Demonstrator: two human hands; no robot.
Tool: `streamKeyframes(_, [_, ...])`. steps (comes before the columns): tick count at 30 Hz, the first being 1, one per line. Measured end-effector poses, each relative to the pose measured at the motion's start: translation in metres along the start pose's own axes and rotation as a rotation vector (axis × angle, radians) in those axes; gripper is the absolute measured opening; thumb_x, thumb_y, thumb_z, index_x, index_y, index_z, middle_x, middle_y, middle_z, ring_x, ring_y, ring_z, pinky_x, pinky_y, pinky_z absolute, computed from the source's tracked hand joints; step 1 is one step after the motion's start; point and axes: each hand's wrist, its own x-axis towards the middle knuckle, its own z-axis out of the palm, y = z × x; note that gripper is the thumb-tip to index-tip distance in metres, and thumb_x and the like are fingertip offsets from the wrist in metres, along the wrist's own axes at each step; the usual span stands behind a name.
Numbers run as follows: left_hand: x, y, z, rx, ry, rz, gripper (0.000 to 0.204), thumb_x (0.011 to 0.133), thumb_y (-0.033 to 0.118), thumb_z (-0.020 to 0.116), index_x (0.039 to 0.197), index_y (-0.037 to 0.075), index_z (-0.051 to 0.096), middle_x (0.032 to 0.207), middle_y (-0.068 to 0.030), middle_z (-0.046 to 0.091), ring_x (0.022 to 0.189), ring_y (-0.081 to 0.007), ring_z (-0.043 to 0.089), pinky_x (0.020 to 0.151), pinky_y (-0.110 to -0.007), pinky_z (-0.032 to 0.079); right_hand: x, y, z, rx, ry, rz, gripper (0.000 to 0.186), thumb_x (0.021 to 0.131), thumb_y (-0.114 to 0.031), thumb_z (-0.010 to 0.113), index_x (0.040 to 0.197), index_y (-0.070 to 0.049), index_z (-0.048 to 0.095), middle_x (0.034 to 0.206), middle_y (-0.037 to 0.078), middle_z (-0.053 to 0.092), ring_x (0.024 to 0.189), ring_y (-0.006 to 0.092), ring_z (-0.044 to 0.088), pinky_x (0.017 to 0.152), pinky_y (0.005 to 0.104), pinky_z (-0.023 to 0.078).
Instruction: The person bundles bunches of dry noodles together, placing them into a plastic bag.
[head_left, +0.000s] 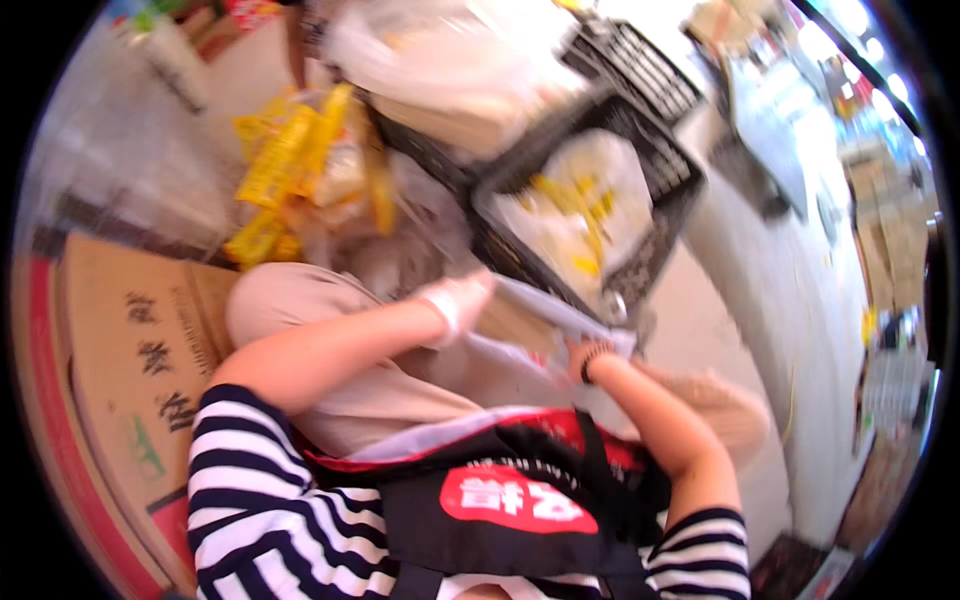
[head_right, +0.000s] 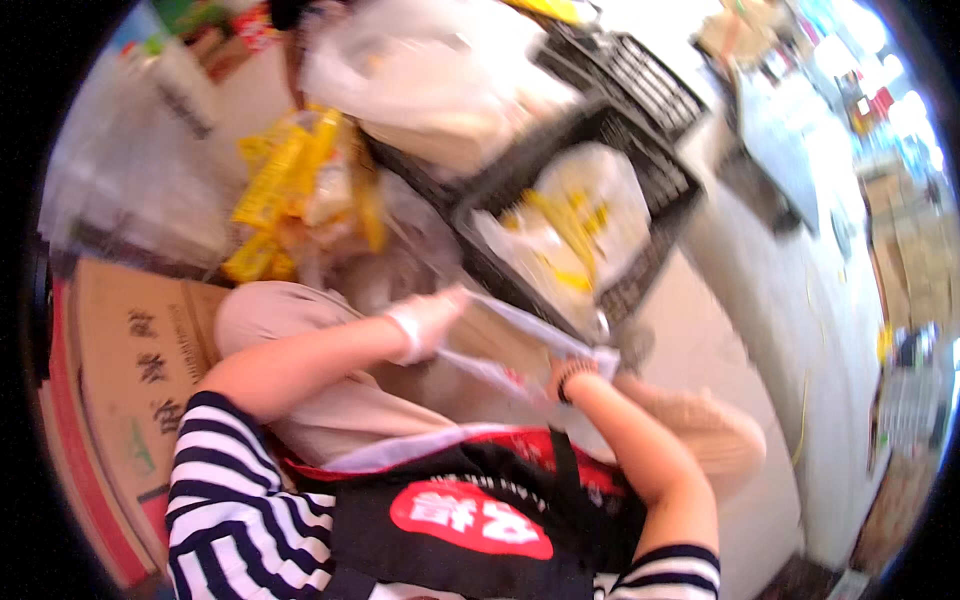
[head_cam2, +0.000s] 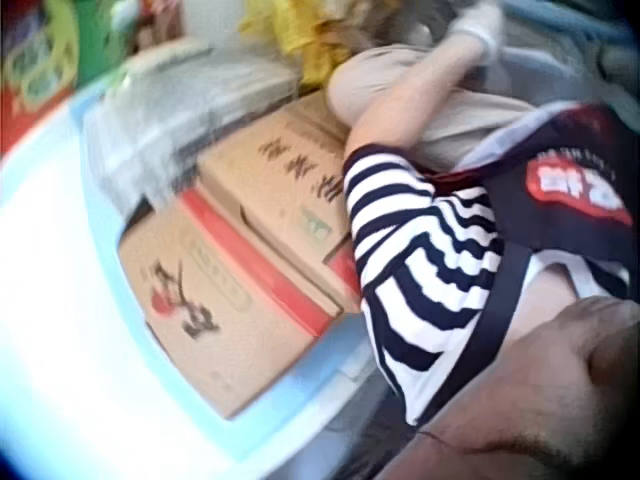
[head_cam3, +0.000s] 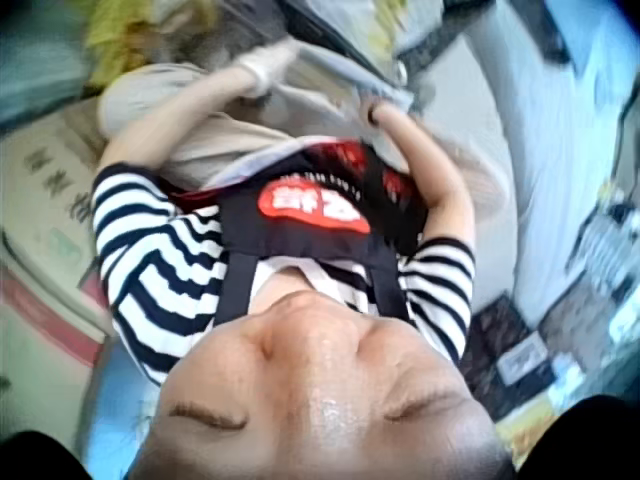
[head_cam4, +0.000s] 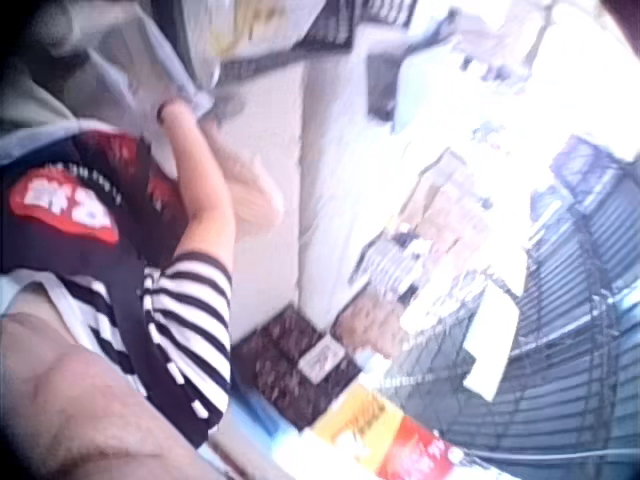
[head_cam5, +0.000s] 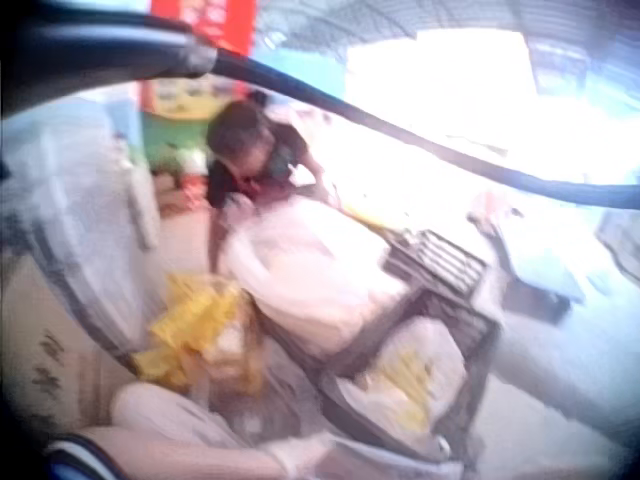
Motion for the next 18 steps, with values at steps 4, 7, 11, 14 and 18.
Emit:
streamKeyframes(4, [0.006,0.029,-0.013,0.039,-0.004,0.067,0.049,0.08,0.003,0.048,0.128,-0.001,0.039,0.13,-0.0202,0.046,0.111,-0.0356,0.053,0.091,-0.042,0.045,-0.003,0.015,-0.014,0.01,-0.07,-0.22,0.087,0.067,-0.052,0.064,0.137,-0.009,0.036,0.133,0.02,0.045,0.121,0.0308,0.046,0.102,0.0359,0.037])
streamKeyframes(7, [0.004,0.027,-0.01,0.221,0.006,0.096,0.049,0.08,0.004,0.05,0.128,-0.002,0.04,0.132,-0.0188,0.045,0.109,-0.0338,0.055,0.088,-0.041,0.047,-0.027,0.017,-0.036,0.013,-0.029,-0.361,0.094,0.064,-0.059,0.066,0.137,-0.009,0.036,0.13,0.02,0.048,0.119,0.0314,0.048,0.1,0.036,0.038])
streamKeyframes(11, [0.014,0.04,-0.022,0.508,-0.13,0.104,0.032,0.079,0.014,0.055,0.109,0.003,0.062,0.106,-0.0124,0.065,0.095,-0.0267,0.064,0.075,-0.039,0.052,-0.065,0.018,-0.05,0.046,-0.139,-0.438,0.095,0.064,-0.066,0.064,0.136,-0.01,0.037,0.122,0.021,0.054,0.115,0.0323,0.052,0.097,0.0371,0.04])
streamKeyframes(14, [0.014,0.058,-0.029,0.622,-0.072,0.151,0.024,0.074,0.016,0.066,0.097,0.01,0.07,0.096,-0.0044,0.068,0.09,-0.0209,0.066,0.064,-0.037,0.052,-0.084,0.008,-0.029,-0.242,-0.004,-0.503,0.08,0.07,-0.063,0.06,0.127,-0.008,0.045,0.108,0.021,0.061,0.101,0.0331,0.059,0.087,0.0417,0.046])
streamKeyframes(18, [0.023,0.055,-0.031,0.7,-0.054,0.15,0.022,0.073,0.018,0.067,0.094,0.012,0.07,0.093,-0.0033,0.069,0.088,-0.0193,0.066,0.062,-0.036,0.051,-0.091,-0.002,-0.005,-0.318,0.047,-0.506,0.053,0.082,-0.051,0.051,0.11,-0.007,0.057,0.091,0.018,0.066,0.088,0.0328,0.064,0.082,0.0424,0.047])
